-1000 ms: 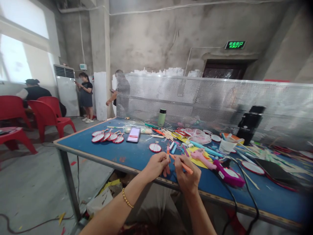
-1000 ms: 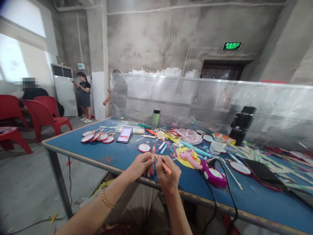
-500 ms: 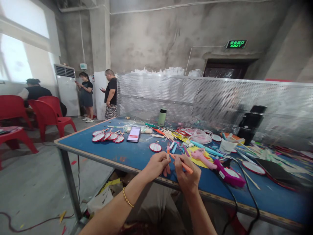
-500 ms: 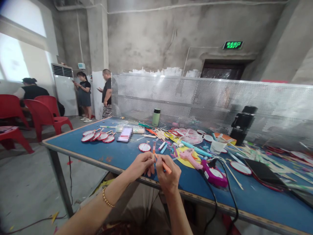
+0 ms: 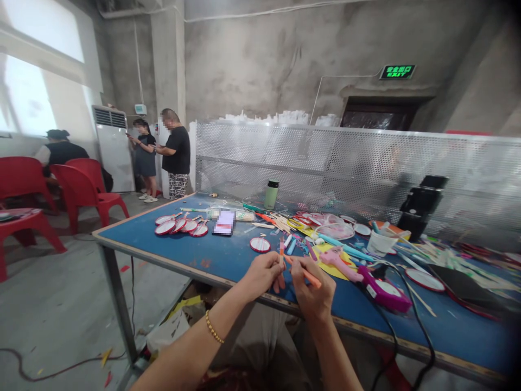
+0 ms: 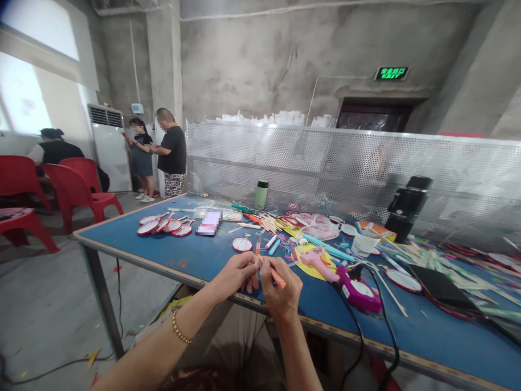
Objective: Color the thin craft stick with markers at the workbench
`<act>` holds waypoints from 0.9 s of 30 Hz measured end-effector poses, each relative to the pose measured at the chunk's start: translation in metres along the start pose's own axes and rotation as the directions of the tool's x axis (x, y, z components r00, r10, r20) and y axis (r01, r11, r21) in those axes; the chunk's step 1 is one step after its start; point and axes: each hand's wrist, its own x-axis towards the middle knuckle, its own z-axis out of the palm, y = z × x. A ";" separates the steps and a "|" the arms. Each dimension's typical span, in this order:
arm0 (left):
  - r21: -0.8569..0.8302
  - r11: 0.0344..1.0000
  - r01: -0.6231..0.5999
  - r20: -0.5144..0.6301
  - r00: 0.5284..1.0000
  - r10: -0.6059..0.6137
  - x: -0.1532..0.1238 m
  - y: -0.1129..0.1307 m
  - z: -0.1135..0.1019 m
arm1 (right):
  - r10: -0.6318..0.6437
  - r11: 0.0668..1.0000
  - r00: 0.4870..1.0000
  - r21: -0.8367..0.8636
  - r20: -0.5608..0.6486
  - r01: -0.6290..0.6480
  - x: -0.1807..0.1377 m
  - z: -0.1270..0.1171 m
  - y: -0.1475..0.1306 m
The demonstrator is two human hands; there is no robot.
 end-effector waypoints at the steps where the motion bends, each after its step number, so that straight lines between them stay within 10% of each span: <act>1: 0.000 1.000 0.000 0.001 1.000 0.000 0.000 0.000 0.000 | -0.003 1.000 1.000 0.003 0.011 0.003 0.000 0.000 0.000; 27: 0.001 1.000 -0.002 0.001 1.000 0.002 0.000 0.002 0.000 | 0.069 0.997 0.997 0.026 -0.039 -0.068 0.001 0.002 0.000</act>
